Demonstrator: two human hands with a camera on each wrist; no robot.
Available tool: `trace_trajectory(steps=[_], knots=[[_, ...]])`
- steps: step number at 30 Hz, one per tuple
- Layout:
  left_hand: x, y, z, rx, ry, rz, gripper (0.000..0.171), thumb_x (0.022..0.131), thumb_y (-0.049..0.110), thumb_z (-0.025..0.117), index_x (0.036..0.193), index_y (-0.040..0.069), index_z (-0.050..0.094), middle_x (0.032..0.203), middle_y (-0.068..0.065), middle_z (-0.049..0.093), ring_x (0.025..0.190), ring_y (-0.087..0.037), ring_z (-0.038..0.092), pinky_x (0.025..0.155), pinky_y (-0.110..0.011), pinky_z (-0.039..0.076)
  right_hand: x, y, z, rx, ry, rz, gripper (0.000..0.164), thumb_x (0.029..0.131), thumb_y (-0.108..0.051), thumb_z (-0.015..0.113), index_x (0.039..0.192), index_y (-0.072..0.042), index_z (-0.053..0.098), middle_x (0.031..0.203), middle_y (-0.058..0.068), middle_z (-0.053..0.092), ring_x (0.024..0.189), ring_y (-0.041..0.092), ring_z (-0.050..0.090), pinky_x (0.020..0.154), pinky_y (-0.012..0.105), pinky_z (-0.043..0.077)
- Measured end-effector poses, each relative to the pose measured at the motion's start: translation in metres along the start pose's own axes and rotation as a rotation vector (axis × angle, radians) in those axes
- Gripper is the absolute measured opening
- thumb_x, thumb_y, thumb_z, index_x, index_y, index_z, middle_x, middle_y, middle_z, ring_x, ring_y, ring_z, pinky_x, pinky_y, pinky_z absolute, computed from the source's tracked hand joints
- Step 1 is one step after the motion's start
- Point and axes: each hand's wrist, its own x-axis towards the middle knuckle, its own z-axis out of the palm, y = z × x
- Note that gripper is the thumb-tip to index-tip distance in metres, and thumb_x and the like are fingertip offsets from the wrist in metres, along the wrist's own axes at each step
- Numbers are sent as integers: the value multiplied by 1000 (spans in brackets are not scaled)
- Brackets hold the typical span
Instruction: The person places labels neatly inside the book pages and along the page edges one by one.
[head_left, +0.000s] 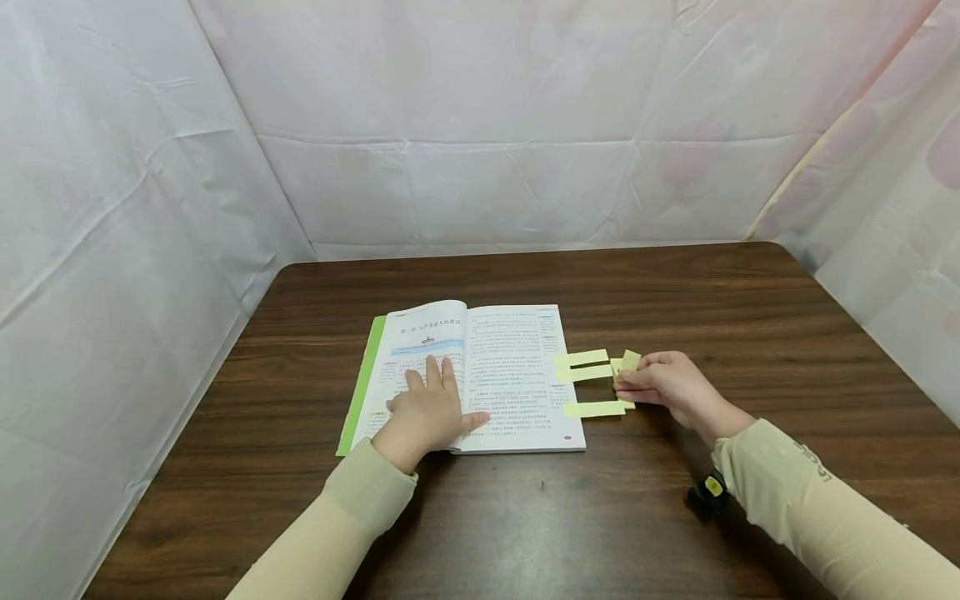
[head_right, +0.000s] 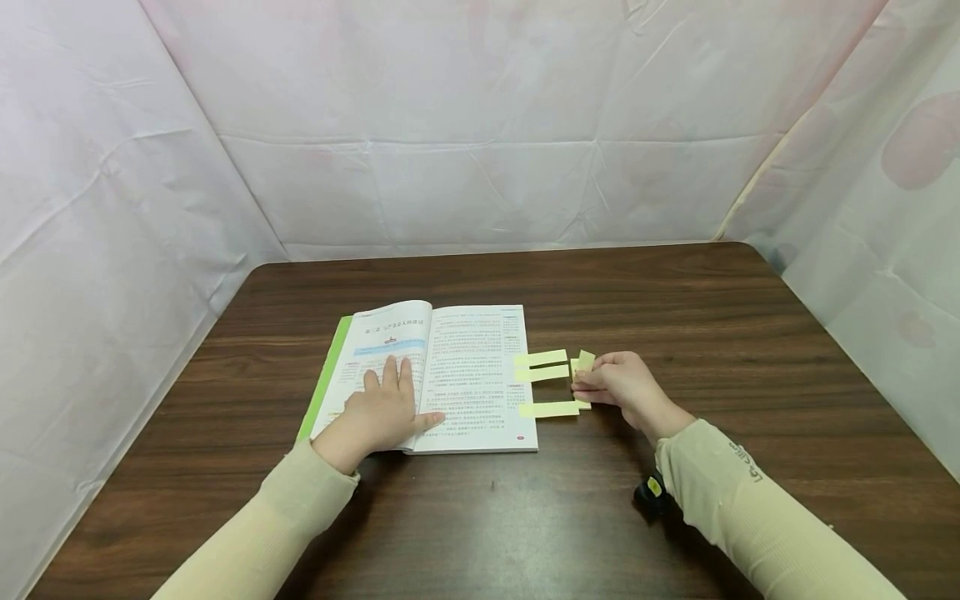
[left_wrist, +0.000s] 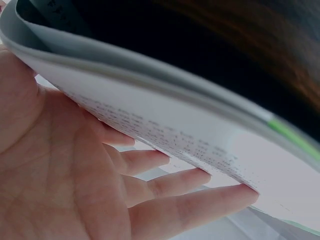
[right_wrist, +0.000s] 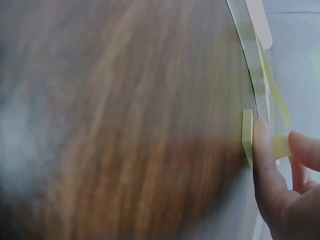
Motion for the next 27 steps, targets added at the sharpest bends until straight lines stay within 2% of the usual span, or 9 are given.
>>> trace_trajectory(steps=[6,9,11,14,16,23,27], knots=[[0,0,1,4,1,-3,103,91,70,49,156,-3,19,161,-26,21,140,-53,31,86,-72,46,2,3,-3,26,-21,-17,12,95,2,58,84,2,59,88,5,74,83,12,73,79,29,59],[1,0,1,4,0,-2,103,91,71,49,156,-3,19,161,-26,21,140,-53,31,87,-71,46,1,4,-4,37,-29,-27,6,95,2,58,95,8,61,87,5,74,83,12,73,80,29,59],[0,0,1,2,-1,-2,103,90,71,49,156,-3,19,161,-26,21,140,-53,31,87,-71,46,1,4,-4,45,-34,-26,17,96,2,58,108,15,58,88,6,74,83,12,73,80,29,59],[0,-1,1,-3,-1,-2,103,90,70,50,156,-3,19,161,-26,21,140,-53,31,87,-71,46,0,4,-5,60,-43,-19,39,96,2,57,127,22,45,90,7,74,85,12,73,82,29,58],[0,-1,1,-3,-3,-3,103,90,71,49,156,-3,19,161,-26,21,140,-53,31,87,-72,46,0,4,-5,70,-47,-14,47,96,2,56,133,24,36,92,7,74,86,13,73,83,29,58],[0,0,0,-5,-9,-7,103,90,71,49,156,-3,18,162,-26,20,141,-53,29,88,-72,45,-1,3,-3,109,-48,6,65,95,3,59,142,24,19,95,7,72,88,14,72,85,31,58],[0,0,0,-3,-10,-6,103,91,70,49,156,-3,18,162,-26,20,141,-53,29,88,-72,45,-2,2,-3,110,-38,26,64,94,4,60,143,22,24,98,7,70,89,14,72,85,31,58]])
